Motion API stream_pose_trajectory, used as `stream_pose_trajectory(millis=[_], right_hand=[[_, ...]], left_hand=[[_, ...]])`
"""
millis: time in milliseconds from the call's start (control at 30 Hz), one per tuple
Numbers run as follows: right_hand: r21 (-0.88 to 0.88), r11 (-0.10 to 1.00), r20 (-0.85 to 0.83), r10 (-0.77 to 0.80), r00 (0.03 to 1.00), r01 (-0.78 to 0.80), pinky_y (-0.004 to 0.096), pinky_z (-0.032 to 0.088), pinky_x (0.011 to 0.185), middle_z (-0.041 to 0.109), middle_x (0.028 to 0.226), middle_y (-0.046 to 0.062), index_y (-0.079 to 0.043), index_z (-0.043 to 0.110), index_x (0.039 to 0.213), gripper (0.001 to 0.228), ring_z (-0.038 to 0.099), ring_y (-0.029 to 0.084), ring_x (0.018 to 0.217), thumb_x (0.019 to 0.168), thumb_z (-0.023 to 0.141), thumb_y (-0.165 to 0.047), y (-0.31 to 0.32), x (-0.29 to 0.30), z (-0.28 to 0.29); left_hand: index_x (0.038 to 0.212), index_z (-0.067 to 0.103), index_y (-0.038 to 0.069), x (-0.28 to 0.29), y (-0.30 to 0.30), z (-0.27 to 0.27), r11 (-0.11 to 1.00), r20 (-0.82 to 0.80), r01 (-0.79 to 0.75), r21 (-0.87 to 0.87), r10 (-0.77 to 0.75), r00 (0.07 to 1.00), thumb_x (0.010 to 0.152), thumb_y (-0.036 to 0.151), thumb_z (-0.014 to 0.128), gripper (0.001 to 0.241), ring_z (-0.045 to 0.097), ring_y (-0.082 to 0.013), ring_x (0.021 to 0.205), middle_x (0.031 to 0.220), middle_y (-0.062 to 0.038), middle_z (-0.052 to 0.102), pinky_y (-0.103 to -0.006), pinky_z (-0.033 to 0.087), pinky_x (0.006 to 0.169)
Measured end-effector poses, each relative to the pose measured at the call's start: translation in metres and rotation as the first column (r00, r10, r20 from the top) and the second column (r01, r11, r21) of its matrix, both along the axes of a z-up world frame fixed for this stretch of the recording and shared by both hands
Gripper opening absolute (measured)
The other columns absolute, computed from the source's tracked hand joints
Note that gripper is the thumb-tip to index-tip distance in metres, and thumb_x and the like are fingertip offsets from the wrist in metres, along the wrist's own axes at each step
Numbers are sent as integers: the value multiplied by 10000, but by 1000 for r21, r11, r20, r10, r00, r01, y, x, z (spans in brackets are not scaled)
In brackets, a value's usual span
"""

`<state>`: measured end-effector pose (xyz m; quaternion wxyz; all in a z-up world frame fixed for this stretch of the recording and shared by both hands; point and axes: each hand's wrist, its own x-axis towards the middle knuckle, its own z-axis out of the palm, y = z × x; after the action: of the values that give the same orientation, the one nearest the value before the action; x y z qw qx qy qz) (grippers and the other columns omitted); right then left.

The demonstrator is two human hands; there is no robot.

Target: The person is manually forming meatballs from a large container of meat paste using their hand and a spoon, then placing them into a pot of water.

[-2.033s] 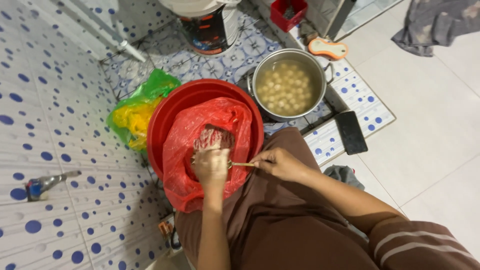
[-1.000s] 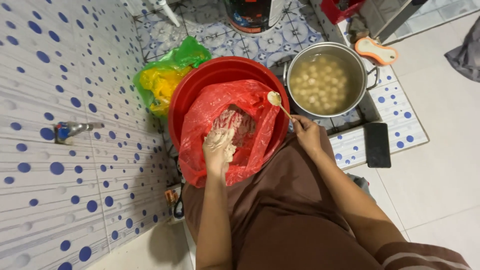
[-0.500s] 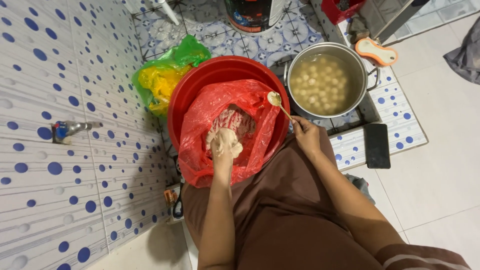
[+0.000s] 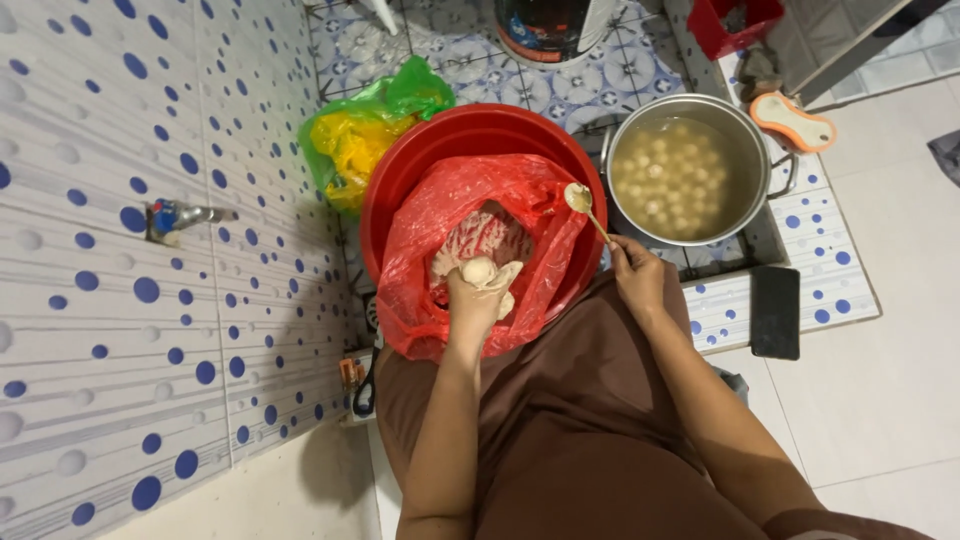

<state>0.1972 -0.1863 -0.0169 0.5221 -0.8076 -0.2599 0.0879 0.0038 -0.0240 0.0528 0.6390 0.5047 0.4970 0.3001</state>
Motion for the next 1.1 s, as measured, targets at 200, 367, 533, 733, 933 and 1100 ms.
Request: stream_pose_trajectory(millis=[200, 367, 533, 733, 933, 1100], right_hand=[[-27, 1000, 19, 1, 1000, -1, 436, 542, 893, 769, 1021, 119, -153, 798, 1144, 175, 707, 317, 1060, 1019, 675, -146, -1, -1, 2], [-51, 999, 39, -1, 999, 3, 423, 551, 867, 772, 1005, 115, -160, 801, 1156, 177, 719, 309, 1016, 1023, 684, -159, -1, 1, -6], [-55, 998, 26, -4, 1000, 6, 425, 547, 860, 770, 1006, 121, -155, 799, 1155, 176, 720, 298, 1008, 1025, 681, -153, -1, 0, -1], [-49, 999, 0, -15, 1000, 15, 410, 545, 855, 771, 998, 102, -174, 799, 1154, 175, 720, 284, 1005, 1023, 684, -172, -1, 3, -7], [-60, 998, 5, -18, 1000, 18, 407, 552, 838, 769, 966, 108, -179, 801, 1156, 177, 723, 279, 974, 1021, 687, -176, -1, 1, -6], [-65, 998, 12, -19, 1000, 20, 419, 551, 835, 768, 975, 113, -188, 802, 1153, 173, 720, 304, 996, 1021, 688, -193, -2, 1, -2]], left_hand=[[728, 529, 121, -10, 4, 31, 952, 481, 204, -228, -72, 874, 890, 156, 739, 267, 473, -27, 407, 514, 61, 400, -168, 445, 302], [965, 704, 13, -13, -11, 69, 988, 277, 128, -81, -101, 956, 874, 129, 802, 178, 404, -104, 333, 484, -78, 465, -249, 375, 238], [962, 702, -9, -12, -8, 39, 989, 161, 121, 80, -132, 978, 750, 45, 888, 287, 533, -130, 408, 558, -89, 611, -277, 469, 305], [618, 565, 18, -11, -8, 51, 991, 120, 111, 80, -120, 986, 777, 42, 855, 332, 528, -177, 288, 414, -114, 532, -316, 437, 224], [887, 660, -11, -13, 2, 0, 959, 155, 171, 224, -208, 966, 882, 114, 765, 163, 560, -140, 522, 603, -136, 621, -320, 475, 394], [995, 663, -63, -13, -6, 36, 982, 314, 184, 31, -184, 931, 884, 110, 813, 254, 541, -106, 388, 555, -104, 585, -236, 458, 275]])
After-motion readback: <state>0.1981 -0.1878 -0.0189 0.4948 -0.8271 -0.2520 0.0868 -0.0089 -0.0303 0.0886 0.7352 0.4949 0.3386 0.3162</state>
